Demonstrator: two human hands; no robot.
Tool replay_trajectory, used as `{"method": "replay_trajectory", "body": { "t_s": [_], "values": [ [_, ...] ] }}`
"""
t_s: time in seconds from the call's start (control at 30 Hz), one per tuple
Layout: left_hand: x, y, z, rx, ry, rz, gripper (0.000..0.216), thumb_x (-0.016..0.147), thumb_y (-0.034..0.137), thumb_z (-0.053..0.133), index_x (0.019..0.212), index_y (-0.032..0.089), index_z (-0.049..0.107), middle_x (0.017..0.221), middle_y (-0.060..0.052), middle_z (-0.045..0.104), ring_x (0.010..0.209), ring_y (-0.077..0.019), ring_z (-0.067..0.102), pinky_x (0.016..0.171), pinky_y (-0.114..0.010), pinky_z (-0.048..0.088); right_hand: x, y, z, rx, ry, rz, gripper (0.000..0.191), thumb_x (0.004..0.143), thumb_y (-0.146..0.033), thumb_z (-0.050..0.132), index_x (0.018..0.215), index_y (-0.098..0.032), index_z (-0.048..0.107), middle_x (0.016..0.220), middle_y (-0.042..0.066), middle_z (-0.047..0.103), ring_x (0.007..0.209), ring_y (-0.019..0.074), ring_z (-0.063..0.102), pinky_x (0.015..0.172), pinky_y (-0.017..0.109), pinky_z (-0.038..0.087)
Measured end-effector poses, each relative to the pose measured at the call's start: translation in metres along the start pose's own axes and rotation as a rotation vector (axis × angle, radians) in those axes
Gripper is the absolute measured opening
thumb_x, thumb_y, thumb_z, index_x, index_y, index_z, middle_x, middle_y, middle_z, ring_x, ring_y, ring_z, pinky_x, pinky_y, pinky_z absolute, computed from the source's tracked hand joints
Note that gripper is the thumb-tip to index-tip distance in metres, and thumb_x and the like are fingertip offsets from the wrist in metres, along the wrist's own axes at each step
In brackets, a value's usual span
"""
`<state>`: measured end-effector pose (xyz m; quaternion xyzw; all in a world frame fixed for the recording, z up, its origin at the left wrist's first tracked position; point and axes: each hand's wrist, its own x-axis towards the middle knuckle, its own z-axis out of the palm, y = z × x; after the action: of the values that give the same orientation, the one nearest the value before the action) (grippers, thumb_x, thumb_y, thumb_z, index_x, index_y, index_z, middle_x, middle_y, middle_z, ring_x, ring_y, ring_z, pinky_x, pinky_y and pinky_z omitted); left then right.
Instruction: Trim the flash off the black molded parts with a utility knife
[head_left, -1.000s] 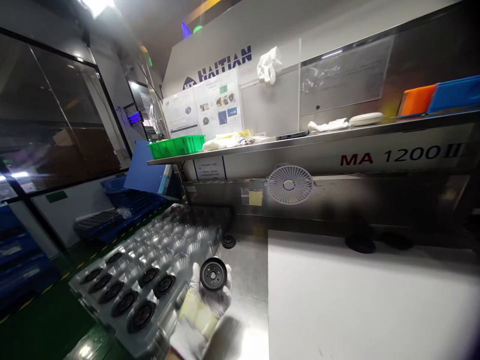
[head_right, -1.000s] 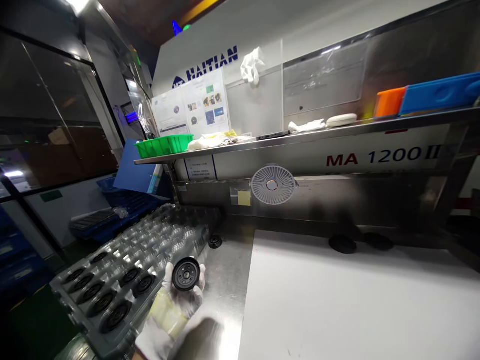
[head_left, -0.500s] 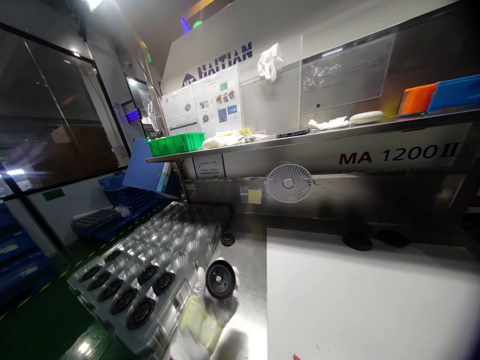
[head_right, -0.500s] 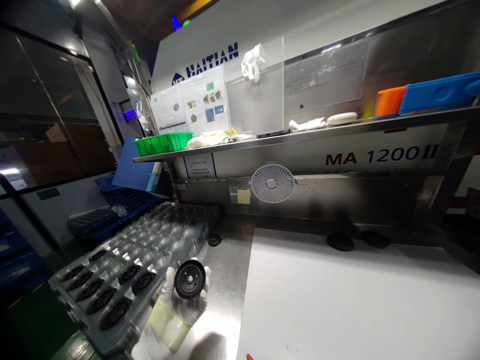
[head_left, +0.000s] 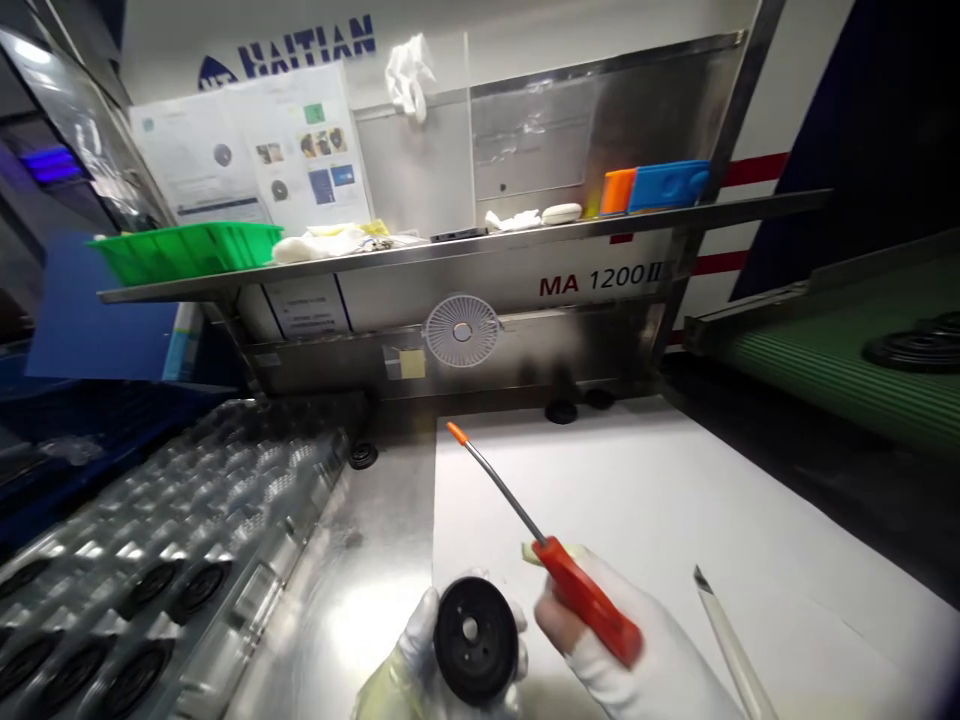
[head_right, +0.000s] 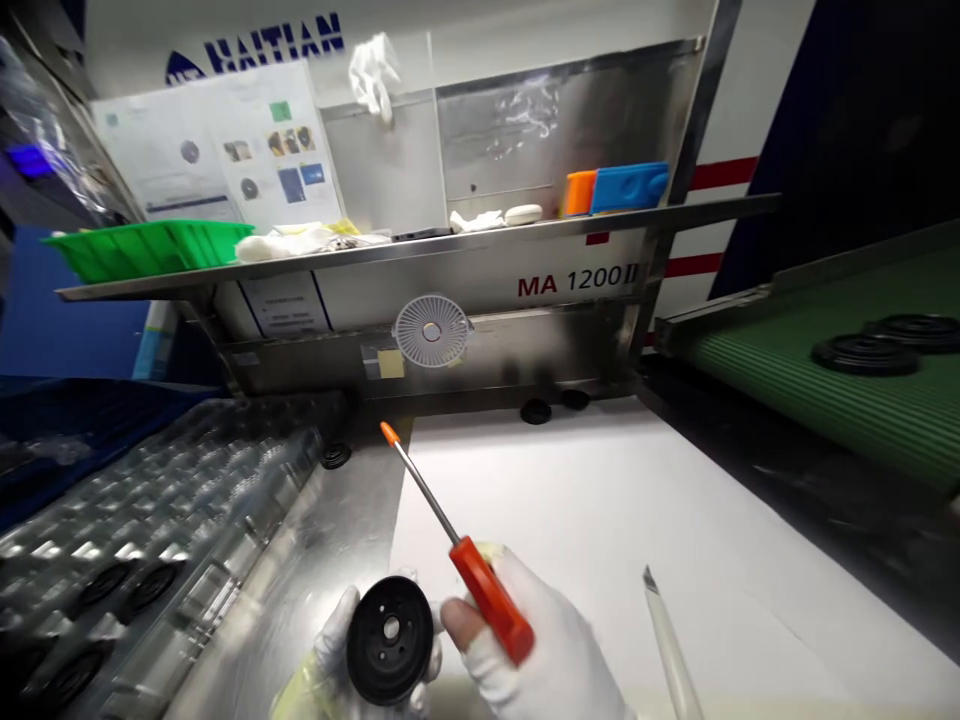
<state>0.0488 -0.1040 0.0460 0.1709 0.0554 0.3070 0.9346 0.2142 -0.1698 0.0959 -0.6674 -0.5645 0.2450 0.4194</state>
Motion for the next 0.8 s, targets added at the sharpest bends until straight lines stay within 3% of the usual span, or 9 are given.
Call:
{"method": "replay_trajectory", "body": {
  "t_s": [0.1,0.23,0.47,0.57,0.8],
  "values": [
    [0.000,-0.006,0.006,-0.053,0.038,-0.029,0.038,0.074,0.044,0.066,0.100,0.016,0.070,0.100,-0.012,0.068,0.088,-0.0231,0.063,0.071,-0.029,0.048,0.009,-0.009,0.003,0.006,-0.031,-0.009,0.045,0.080,-0.063,0.045,0.098,-0.024,0.057,0.071,0.000,0.060,0.065,0.0169,0.057,0.062,0.027,0.046],
    [-0.003,-0.007,0.014,-0.056,0.086,-0.019,0.037,0.076,0.040,0.065,0.100,0.013,0.069,0.099,-0.012,0.068,0.092,-0.0240,0.063,0.076,-0.030,0.048,0.011,-0.002,0.008,-0.016,-0.037,-0.037,0.033,0.082,-0.052,0.050,0.098,-0.024,0.057,0.073,-0.001,0.061,0.066,0.0161,0.058,0.063,0.026,0.045],
    [0.001,-0.002,0.019,-0.121,0.003,0.017,0.040,0.085,0.038,0.053,0.101,0.004,0.068,0.108,-0.015,0.065,0.105,-0.0234,0.059,0.096,-0.033,0.042,0.002,-0.008,0.008,0.027,-0.109,-0.055,0.031,0.077,-0.044,0.058,0.102,-0.026,0.057,0.074,-0.002,0.062,0.067,0.0162,0.058,0.061,0.024,0.045],
    [0.004,0.003,0.010,-0.119,-0.033,0.010,0.041,0.087,0.040,0.048,0.101,0.008,0.068,0.105,-0.012,0.067,0.100,-0.0199,0.061,0.088,-0.028,0.046,0.000,-0.008,0.008,0.040,-0.110,-0.051,0.031,0.080,-0.049,0.052,0.100,-0.026,0.057,0.075,-0.002,0.062,0.068,0.0163,0.059,0.063,0.024,0.046],
    [0.006,0.009,-0.013,-0.141,-0.021,-0.016,0.054,0.073,0.057,0.060,0.101,0.012,0.068,0.105,-0.012,0.067,0.094,-0.0181,0.061,0.075,-0.022,0.048,-0.009,0.016,0.004,-0.025,-0.088,-0.034,0.034,0.081,-0.050,0.049,0.103,-0.026,0.059,0.076,0.001,0.064,0.070,0.0187,0.061,0.066,0.024,0.050]
  ]
}}
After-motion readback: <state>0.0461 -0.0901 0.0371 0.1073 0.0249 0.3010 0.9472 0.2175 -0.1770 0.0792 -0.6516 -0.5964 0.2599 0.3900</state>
